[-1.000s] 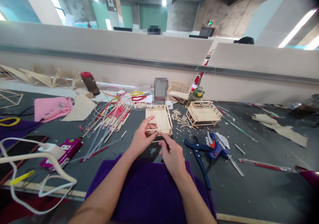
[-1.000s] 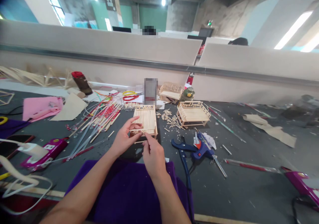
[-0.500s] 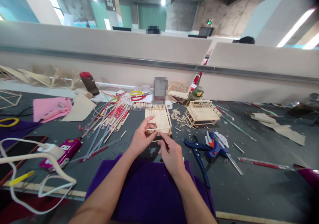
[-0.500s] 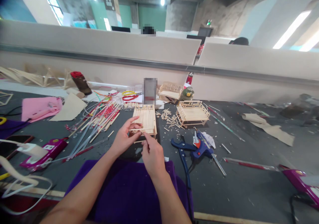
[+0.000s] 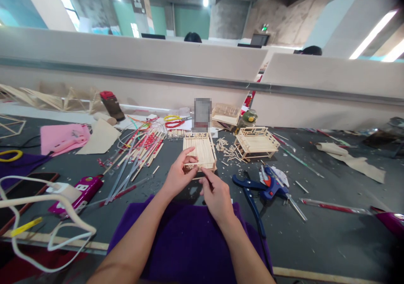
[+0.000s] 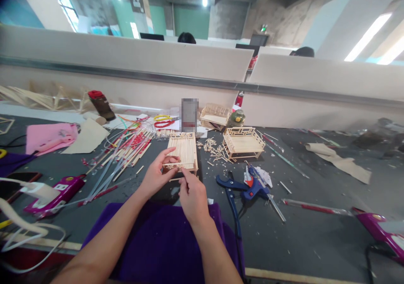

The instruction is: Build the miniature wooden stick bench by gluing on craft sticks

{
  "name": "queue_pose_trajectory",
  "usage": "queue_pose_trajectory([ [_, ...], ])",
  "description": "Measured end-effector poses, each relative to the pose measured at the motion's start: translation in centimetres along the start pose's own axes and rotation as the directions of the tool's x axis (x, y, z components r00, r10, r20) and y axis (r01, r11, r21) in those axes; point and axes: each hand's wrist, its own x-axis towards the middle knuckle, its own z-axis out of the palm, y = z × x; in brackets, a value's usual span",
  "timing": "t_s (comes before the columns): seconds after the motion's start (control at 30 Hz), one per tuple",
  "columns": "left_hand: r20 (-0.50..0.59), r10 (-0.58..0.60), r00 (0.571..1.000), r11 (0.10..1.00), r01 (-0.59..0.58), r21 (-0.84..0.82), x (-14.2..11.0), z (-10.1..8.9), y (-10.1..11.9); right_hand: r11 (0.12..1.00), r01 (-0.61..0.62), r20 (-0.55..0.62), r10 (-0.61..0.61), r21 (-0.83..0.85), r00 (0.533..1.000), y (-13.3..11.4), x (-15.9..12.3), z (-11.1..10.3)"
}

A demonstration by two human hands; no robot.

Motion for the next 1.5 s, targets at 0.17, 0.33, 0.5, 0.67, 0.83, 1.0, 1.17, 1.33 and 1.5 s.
queue_pose_trajectory([
  [0.17, 0.009, 0.014, 1.000, 1.000, -0.014, 0.000, -0.06, -0.19, 0.12, 1.000, -0.003, 0.003, 0.003, -0.007, 1.000, -0.04, -0.02, -0.08],
  [0.33, 0.002, 0.023, 1.000, 1.000, -0.023, 0.016, -0.09, -0.22, 0.03, 1.000, 0.003, -0.003, -0.003, 0.005, 1.000, -0.16, 0.06, -0.02],
  [0.5, -0.007, 0.029, 1.000, 1.000, -0.029, 0.008, -0.08, -0.22, 0.03, 1.000, -0.015, -0.001, 0.015, 0.017, 1.000, -0.37, 0.05, -0.19],
  [0.67, -0.019, 0.034, 0.999, 0.999, -0.033, 0.012, -0.09, -0.19, 0.12, 0.997, -0.039, -0.034, 0.041, 0.070, 0.999, -0.48, -0.06, -0.32],
  [0.83, -0.029, 0.040, 0.999, 0.999, -0.039, 0.034, -0.09, -0.22, 0.13, 0.993, -0.064, -0.052, 0.070, 0.104, 0.996, -0.30, 0.02, -0.21],
  [1.0, -0.033, 0.032, 0.999, 0.999, -0.031, 0.034, -0.10, -0.20, 0.13, 0.992, -0.072, -0.031, 0.076, 0.105, 0.997, -0.30, 0.15, -0.08],
  [1.17, -0.020, 0.024, 1.000, 0.999, -0.024, 0.022, -0.17, -0.19, 0.16, 0.995, -0.056, -0.027, 0.059, 0.088, 0.998, -0.33, 0.12, -0.01],
  [1.33, -0.011, 0.020, 1.000, 1.000, -0.020, 0.016, -0.13, -0.21, 0.05, 0.995, -0.050, -0.024, 0.052, 0.088, 0.998, -0.25, 0.02, 0.01],
  [1.5, -0.013, 0.004, 1.000, 1.000, -0.004, -0.005, -0.12, -0.14, -0.04, 0.995, -0.054, -0.016, 0.056, 0.089, 0.998, -0.11, 0.09, 0.08],
])
